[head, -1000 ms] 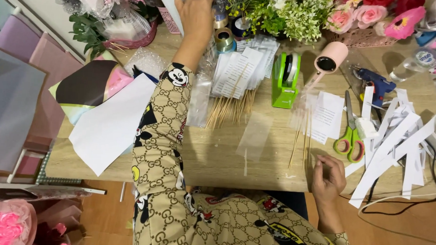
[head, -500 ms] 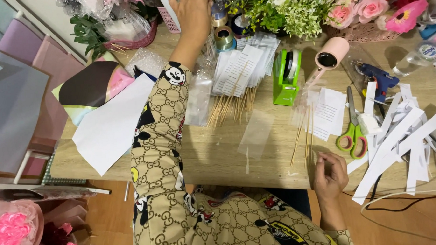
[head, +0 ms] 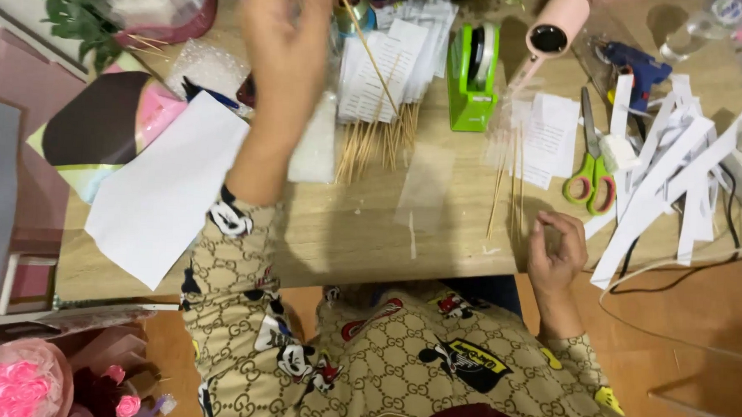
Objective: The person is attaching small printed paper slips to the ends of thin wooden sticks using a tape dispenser.
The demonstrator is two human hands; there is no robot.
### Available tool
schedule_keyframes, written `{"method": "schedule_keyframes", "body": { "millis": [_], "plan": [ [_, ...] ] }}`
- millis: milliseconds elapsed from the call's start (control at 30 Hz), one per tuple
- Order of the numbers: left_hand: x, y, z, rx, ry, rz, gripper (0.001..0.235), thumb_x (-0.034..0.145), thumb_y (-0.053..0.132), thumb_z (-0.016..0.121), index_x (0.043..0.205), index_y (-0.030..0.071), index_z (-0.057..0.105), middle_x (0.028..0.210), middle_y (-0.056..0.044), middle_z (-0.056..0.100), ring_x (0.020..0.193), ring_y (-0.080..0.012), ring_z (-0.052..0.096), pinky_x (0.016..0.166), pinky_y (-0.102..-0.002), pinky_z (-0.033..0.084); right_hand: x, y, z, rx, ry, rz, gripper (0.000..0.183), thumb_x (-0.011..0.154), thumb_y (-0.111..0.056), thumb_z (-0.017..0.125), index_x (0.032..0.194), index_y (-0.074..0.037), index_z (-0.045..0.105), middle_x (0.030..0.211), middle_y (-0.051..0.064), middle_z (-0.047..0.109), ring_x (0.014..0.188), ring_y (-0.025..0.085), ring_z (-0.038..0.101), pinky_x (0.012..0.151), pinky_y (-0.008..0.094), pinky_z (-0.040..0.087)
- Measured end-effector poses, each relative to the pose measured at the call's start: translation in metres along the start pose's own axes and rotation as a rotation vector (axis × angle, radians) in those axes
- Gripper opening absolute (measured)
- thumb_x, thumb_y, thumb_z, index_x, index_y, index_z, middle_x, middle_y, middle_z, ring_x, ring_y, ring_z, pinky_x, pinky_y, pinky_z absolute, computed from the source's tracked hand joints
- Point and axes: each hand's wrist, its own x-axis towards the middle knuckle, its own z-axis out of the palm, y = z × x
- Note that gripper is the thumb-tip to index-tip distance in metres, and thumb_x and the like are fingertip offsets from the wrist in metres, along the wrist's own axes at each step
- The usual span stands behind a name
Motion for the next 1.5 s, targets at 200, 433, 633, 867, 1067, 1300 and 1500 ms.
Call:
{"method": "schedule_keyframes", "body": {
  "millis": [200,433,633,867,1067,1300,1500],
  "plan": [
    [-0.135,0.004,0.083,-0.292,-0.235,-0.356,0.005,0.1,0.02,0.066,0.104,0.017,0.067,0.079,0.001,0.073,0.074,-0.0096,0.066,0.077,-0.024,0.051,-0.001,-0.057,0.033,0.301,-0.342,0.378,0.023,0.084,0.001,0.081,0.106,0.0,0.073,0.082,0.012,0.076,0.071,0.017,0.067,0.071,0.032,0.054],
    [-0.184,-0.034,0.083,0.206,-0.43,-0.147,0.024,0.101,0.029,0.062,0.123,0.02,0.064,0.101,0.001,0.078,0.089,-0.0204,0.071,0.095,-0.04,0.045,0.007,-0.083,0.033,0.446,-0.411,0.601,0.015,0.086,0.005,0.076,0.101,0.003,0.074,0.065,0.009,0.069,0.057,0.009,0.058,0.056,0.025,0.051],
    [-0.222,-0.049,0.063,0.619,-0.669,0.092,0.022,0.094,0.021,0.072,0.113,0.012,0.077,0.119,-0.009,0.075,0.132,-0.0429,0.051,0.115,-0.069,-0.001,0.021,-0.062,-0.008,0.314,-0.283,0.741,0.02,0.093,-0.001,0.076,0.11,0.002,0.066,0.073,0.007,0.064,0.053,0.01,0.06,0.048,0.022,0.056],
    [-0.216,-0.026,0.106,0.758,-0.581,0.015,0.027,0.095,0.013,0.067,0.12,0.005,0.073,0.129,-0.016,0.07,0.139,-0.0406,0.046,0.118,-0.069,-0.004,0.013,-0.064,0.029,0.054,-0.47,0.511,0.017,0.085,-0.006,0.084,0.1,-0.006,0.078,0.068,0.009,0.069,0.063,0.015,0.06,0.058,0.03,0.052],
    [-0.234,-0.045,0.1,0.759,-0.407,-0.025,0.022,0.094,0.014,0.068,0.115,0.017,0.075,0.125,-0.004,0.072,0.133,-0.032,0.054,0.113,-0.075,-0.011,0.023,-0.082,0.067,-0.014,-0.626,0.384,0.013,0.089,-0.005,0.076,0.101,-0.002,0.074,0.07,0.015,0.068,0.06,0.029,0.067,0.055,0.038,0.055],
    [-0.262,-0.039,0.086,0.638,-0.315,0.022,0.021,0.091,0.018,0.072,0.112,0.021,0.076,0.105,0.003,0.069,0.107,-0.0152,0.058,0.111,-0.057,0.014,0.029,-0.087,0.089,-0.142,-0.699,0.281,0.021,0.089,-0.01,0.075,0.108,-0.006,0.071,0.075,0.013,0.073,0.068,0.031,0.072,0.06,0.041,0.059],
    [-0.253,0.006,0.069,0.506,-0.52,-0.025,0.034,0.092,0.031,0.075,0.123,0.016,0.071,0.114,-0.005,0.068,0.11,-0.0232,0.058,0.106,-0.058,0.023,0.015,-0.051,0.061,-0.017,-0.469,0.365,0.012,0.09,-0.007,0.078,0.102,-0.008,0.076,0.071,0.011,0.069,0.061,0.027,0.066,0.055,0.036,0.055]
  ]
}}
